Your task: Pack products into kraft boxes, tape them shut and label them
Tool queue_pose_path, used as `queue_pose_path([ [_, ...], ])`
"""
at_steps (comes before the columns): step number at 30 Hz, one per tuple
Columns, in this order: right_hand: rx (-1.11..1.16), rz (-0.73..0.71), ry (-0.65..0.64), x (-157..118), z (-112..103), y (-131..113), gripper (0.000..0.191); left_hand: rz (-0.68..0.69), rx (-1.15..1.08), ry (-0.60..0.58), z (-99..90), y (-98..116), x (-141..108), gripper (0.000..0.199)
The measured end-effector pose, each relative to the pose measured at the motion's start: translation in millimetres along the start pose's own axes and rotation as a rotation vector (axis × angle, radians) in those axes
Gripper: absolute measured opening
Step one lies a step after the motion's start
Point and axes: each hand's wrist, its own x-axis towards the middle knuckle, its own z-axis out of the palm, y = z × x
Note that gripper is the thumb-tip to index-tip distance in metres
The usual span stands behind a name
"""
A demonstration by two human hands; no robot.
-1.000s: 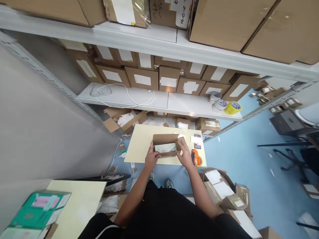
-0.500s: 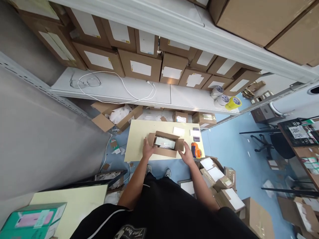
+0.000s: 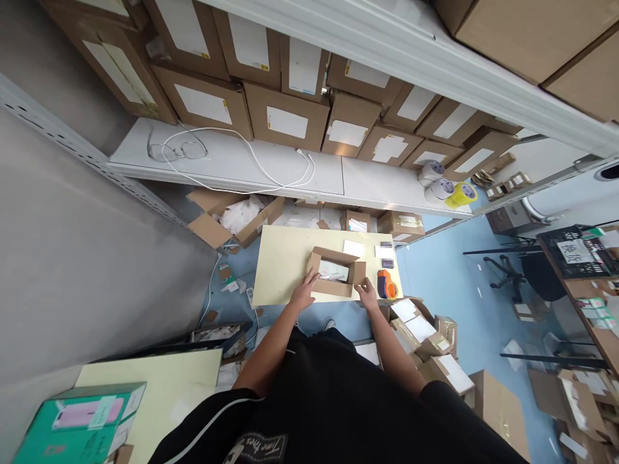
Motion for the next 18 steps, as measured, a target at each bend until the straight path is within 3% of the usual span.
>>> queue_pose_path([
  [3, -0.138, -0.167, -0.063, -2, 16, -5, 0.081, -0.018, -0.021, 0.033, 8.8, -1, -3, 0.089],
  [6, -0.293, -0.325, -0.234, -5, 26, -6, 0.087, -0.030, -0.069, 0.045, 9.7, -2, -4, 0.082],
  [9, -0.331, -0.362, -0.320, -8, 30, -4, 0.093, -0.021, -0.121, -0.016, 2.2, -6, -1, 0.080],
  [12, -0.222, -0.325, -0.266, -12, 28, -2, 0.083, 0.001, -0.174, -0.012, -8.8, -8, 4, 0.076],
  [15, -0.057, -0.262, -0.128, -12, 25, -3, 0.065, -0.065, -0.203, 0.134, -16.2, -3, 11, 0.070],
  [18, -0.010, -0.201, 0.033, -6, 25, -6, 0.063, -0.191, -0.195, 0.287, -17.6, 9, 18, 0.060],
])
